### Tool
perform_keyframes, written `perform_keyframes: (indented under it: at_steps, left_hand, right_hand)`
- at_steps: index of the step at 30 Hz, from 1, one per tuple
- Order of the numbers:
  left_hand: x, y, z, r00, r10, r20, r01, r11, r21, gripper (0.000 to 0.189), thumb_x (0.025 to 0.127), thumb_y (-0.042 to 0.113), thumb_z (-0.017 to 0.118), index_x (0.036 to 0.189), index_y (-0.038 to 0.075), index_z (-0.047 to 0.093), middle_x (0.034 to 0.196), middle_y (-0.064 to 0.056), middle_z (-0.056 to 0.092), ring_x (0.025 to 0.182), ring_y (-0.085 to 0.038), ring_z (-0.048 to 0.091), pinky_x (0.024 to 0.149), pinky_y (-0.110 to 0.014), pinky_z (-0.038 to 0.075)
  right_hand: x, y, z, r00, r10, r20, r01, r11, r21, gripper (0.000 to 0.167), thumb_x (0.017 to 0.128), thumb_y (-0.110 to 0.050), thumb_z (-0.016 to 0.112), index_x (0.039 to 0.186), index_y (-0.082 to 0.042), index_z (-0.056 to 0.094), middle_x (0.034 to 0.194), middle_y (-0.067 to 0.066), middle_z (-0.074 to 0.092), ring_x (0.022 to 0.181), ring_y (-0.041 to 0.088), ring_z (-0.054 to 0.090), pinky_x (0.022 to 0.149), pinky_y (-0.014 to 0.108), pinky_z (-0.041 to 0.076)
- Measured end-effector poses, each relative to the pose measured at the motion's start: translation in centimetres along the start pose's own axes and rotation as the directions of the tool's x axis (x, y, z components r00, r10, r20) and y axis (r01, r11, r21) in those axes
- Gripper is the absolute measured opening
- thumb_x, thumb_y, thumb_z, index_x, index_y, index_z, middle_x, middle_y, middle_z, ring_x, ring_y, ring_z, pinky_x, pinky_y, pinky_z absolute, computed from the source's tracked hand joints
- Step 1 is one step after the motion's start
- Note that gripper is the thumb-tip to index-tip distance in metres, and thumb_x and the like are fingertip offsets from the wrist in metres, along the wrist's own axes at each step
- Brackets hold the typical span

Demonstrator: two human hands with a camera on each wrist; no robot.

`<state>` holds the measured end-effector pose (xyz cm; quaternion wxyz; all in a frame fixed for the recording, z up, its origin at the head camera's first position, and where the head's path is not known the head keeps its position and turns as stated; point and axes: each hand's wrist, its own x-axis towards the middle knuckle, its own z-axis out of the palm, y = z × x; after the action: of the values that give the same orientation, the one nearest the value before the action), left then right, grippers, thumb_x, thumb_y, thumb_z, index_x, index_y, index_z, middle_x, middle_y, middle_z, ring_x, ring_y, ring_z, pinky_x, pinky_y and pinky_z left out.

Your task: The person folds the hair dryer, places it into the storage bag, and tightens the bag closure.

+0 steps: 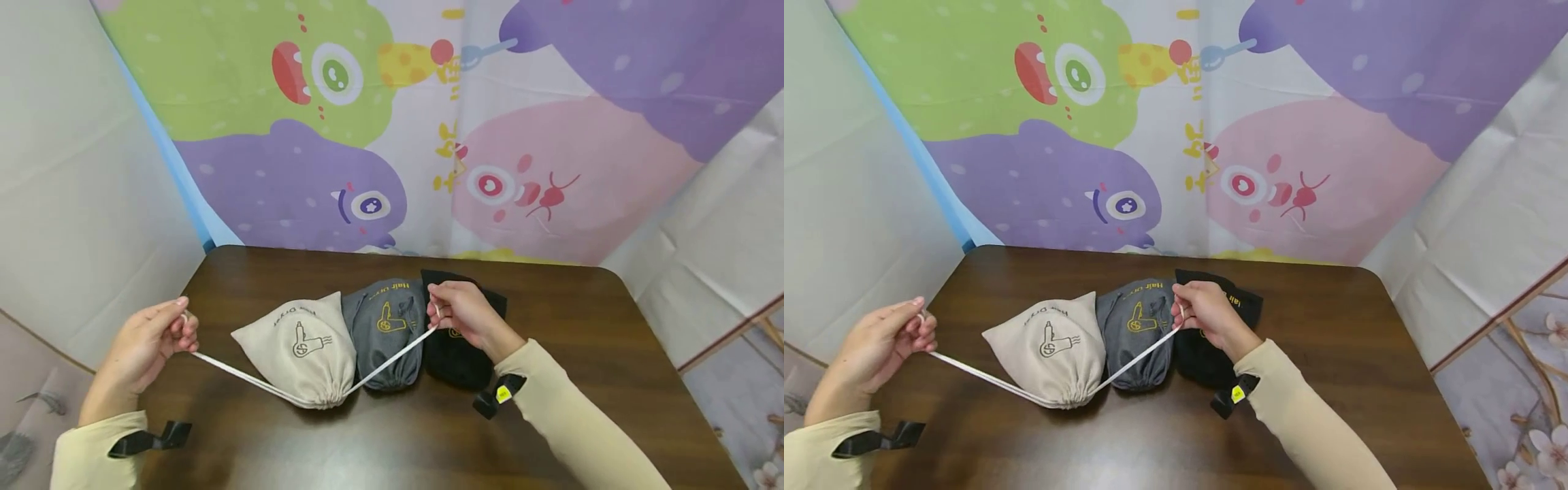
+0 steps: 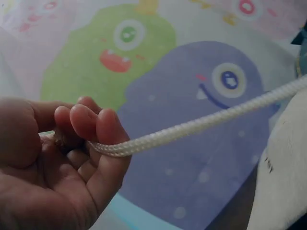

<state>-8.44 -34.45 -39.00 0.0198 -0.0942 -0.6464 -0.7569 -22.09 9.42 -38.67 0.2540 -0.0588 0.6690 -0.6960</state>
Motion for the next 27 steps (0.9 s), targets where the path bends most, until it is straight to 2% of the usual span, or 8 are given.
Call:
perform_keyframes:
  at_steps: [6, 11, 13, 15, 17, 23, 24, 27]
  left_hand:
    - [1.9, -1.3, 1.9, 0.996, -0.082, -0.031, 0.084, 0.992, 0.089, 0.039, 0.106, 0.02, 0.04, 0.068, 0.01, 0.046, 0.066, 0.006, 0.058, 0.057, -0.006, 0.054, 0.058, -0.024, 0.052]
    - [3.6, -2.3, 2.9, 0.983, -0.123, -0.139, 0.142, 0.981, 0.135, 0.037, 0.104, 0.023, 0.045, 0.07, 0.01, 0.05, 0.07, 0.006, 0.063, 0.064, -0.008, 0.063, 0.065, -0.022, 0.056]
    - [4.3, -2.7, 3.5, 0.975, -0.145, -0.166, 0.178, 0.961, 0.209, 0.037, 0.104, 0.025, 0.045, 0.072, 0.009, 0.052, 0.073, 0.007, 0.064, 0.069, -0.006, 0.064, 0.067, -0.021, 0.056]
    - [5.0, -3.0, 4.1, 0.973, -0.162, -0.167, 0.209, 0.925, 0.319, 0.037, 0.104, 0.026, 0.045, 0.074, 0.007, 0.054, 0.077, 0.008, 0.066, 0.075, -0.004, 0.064, 0.069, -0.021, 0.055]
    - [5.6, -3.2, 4.7, 0.974, -0.159, -0.159, 0.215, 0.866, 0.452, 0.038, 0.105, 0.027, 0.044, 0.078, 0.003, 0.056, 0.081, 0.004, 0.067, 0.078, -0.005, 0.061, 0.069, -0.021, 0.053]
    - [7.1, -4.2, 6.7, 0.983, -0.119, -0.139, 0.183, 0.664, 0.725, 0.042, 0.104, 0.031, 0.045, 0.089, -0.003, 0.064, 0.091, -0.015, 0.067, 0.076, -0.016, 0.058, 0.067, -0.025, 0.048]
    - [7.2, -4.4, 6.9, 0.984, -0.121, -0.13, 0.178, 0.64, 0.747, 0.041, 0.104, 0.031, 0.045, 0.09, -0.002, 0.065, 0.091, -0.016, 0.067, 0.076, -0.018, 0.057, 0.067, -0.027, 0.047]
    - [7.6, -4.8, 7.4, 0.987, -0.129, -0.099, 0.156, 0.572, 0.805, 0.038, 0.103, 0.033, 0.047, 0.091, 0.002, 0.067, 0.092, -0.014, 0.067, 0.077, -0.02, 0.054, 0.066, -0.029, 0.043]
  right_hand:
    - [1.1, 0.2, 1.5, 0.999, -0.012, -0.049, 0.006, 0.992, -0.128, 0.025, 0.101, -0.018, 0.052, 0.084, 0.001, 0.055, 0.063, 0.001, 0.058, 0.051, 0.01, 0.058, 0.057, 0.025, 0.056]
    - [2.1, 0.3, 2.8, 0.998, -0.041, -0.05, 0.032, 0.984, -0.174, 0.02, 0.098, -0.015, 0.055, 0.092, 0.003, 0.059, 0.064, 0.001, 0.059, 0.052, 0.009, 0.058, 0.056, 0.023, 0.054]
    - [2.5, 0.4, 3.3, 0.997, -0.064, -0.043, 0.055, 0.978, -0.199, 0.02, 0.097, -0.012, 0.056, 0.096, 0.007, 0.061, 0.065, 0.001, 0.061, 0.053, 0.008, 0.059, 0.056, 0.023, 0.053]
    - [2.8, 0.5, 3.7, 0.996, -0.091, -0.023, 0.083, 0.963, -0.257, 0.023, 0.097, -0.011, 0.057, 0.102, 0.01, 0.063, 0.07, 0.005, 0.064, 0.056, 0.007, 0.058, 0.059, 0.024, 0.052]
    - [3.1, 0.7, 4.0, 0.992, -0.125, 0.011, 0.12, 0.925, -0.359, 0.023, 0.097, -0.012, 0.057, 0.105, 0.009, 0.066, 0.079, 0.01, 0.068, 0.061, 0.01, 0.058, 0.061, 0.025, 0.051]
    - [3.3, 1.0, 4.9, 0.968, -0.206, 0.14, 0.246, 0.703, -0.667, 0.023, 0.097, -0.015, 0.059, 0.115, -0.004, 0.069, 0.115, 0.011, 0.069, 0.1, 0.019, 0.063, 0.084, 0.032, 0.052]
    - [3.2, 1.0, 5.0, 0.966, -0.208, 0.153, 0.256, 0.685, -0.682, 0.024, 0.097, -0.015, 0.059, 0.116, -0.005, 0.069, 0.118, 0.01, 0.068, 0.107, 0.02, 0.063, 0.089, 0.033, 0.051]
    - [3.2, 1.1, 5.1, 0.967, -0.192, 0.165, 0.253, 0.692, -0.676, 0.026, 0.097, -0.014, 0.058, 0.12, -0.005, 0.067, 0.123, 0.011, 0.067, 0.113, 0.023, 0.062, 0.095, 0.037, 0.051]
